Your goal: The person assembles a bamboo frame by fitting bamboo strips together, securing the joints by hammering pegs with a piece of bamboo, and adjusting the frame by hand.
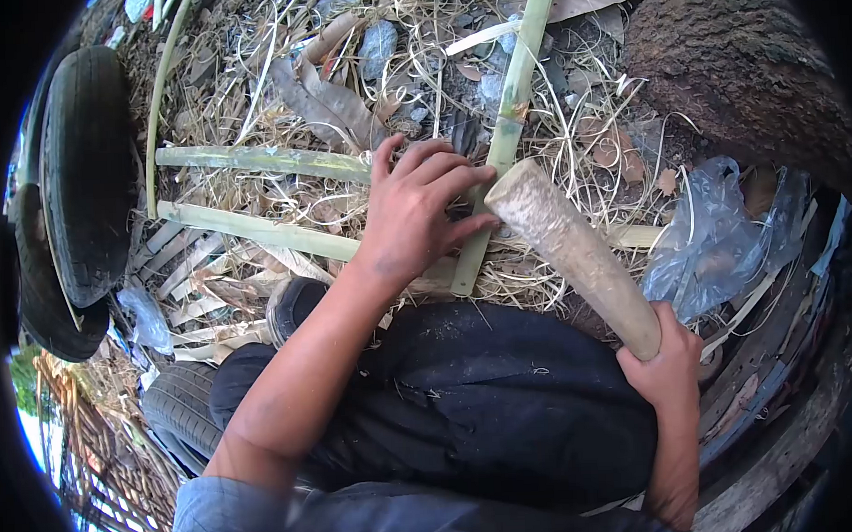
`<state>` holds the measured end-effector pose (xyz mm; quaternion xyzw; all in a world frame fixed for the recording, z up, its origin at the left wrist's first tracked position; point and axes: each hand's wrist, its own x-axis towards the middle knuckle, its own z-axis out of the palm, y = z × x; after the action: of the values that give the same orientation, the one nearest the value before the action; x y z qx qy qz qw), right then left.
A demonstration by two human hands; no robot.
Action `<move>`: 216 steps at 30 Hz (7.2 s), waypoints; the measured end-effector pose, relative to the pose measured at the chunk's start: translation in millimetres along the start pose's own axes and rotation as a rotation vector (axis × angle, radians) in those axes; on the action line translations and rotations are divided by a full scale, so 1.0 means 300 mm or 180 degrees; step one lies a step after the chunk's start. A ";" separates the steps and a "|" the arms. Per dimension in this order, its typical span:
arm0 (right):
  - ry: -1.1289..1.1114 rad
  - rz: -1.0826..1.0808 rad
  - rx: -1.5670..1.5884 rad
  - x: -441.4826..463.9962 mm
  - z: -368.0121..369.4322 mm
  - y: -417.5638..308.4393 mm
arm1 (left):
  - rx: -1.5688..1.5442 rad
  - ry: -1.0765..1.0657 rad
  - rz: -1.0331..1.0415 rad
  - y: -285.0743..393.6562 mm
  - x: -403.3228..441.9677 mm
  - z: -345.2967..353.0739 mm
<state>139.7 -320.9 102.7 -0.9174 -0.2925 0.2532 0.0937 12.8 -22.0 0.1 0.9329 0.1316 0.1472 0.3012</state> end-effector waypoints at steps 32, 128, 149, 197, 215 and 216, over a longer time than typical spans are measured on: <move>0.0602 -0.0647 0.0717 -0.029 0.002 -0.003 | -0.0230 0.0018 -0.0236 -0.017 -0.018 0.008; 0.0496 -0.0195 0.0630 -0.050 0.049 0.085 | -0.0237 -0.0074 -0.0197 -0.026 -0.024 -0.001; -0.0052 -0.0170 -0.0404 -0.020 0.011 -0.012 | -0.0157 -0.0104 -0.0179 -0.017 -0.011 -0.004; 0.0674 -0.1321 -0.0404 0.016 0.024 0.041 | -0.0161 -0.0122 -0.0223 -0.026 -0.025 -0.001; 0.0674 -0.1204 -0.0168 0.016 0.028 0.039 | -0.0211 -0.0140 -0.0225 -0.028 -0.013 -0.004; 0.0640 -0.1187 -0.0148 0.013 0.037 0.035 | -0.0235 -0.0094 -0.0207 -0.024 -0.012 -0.006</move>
<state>141.7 -326.8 88.2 -0.8699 -0.4522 0.1319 0.1465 7.7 -16.6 -3.8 0.9184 0.1518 0.1282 0.3420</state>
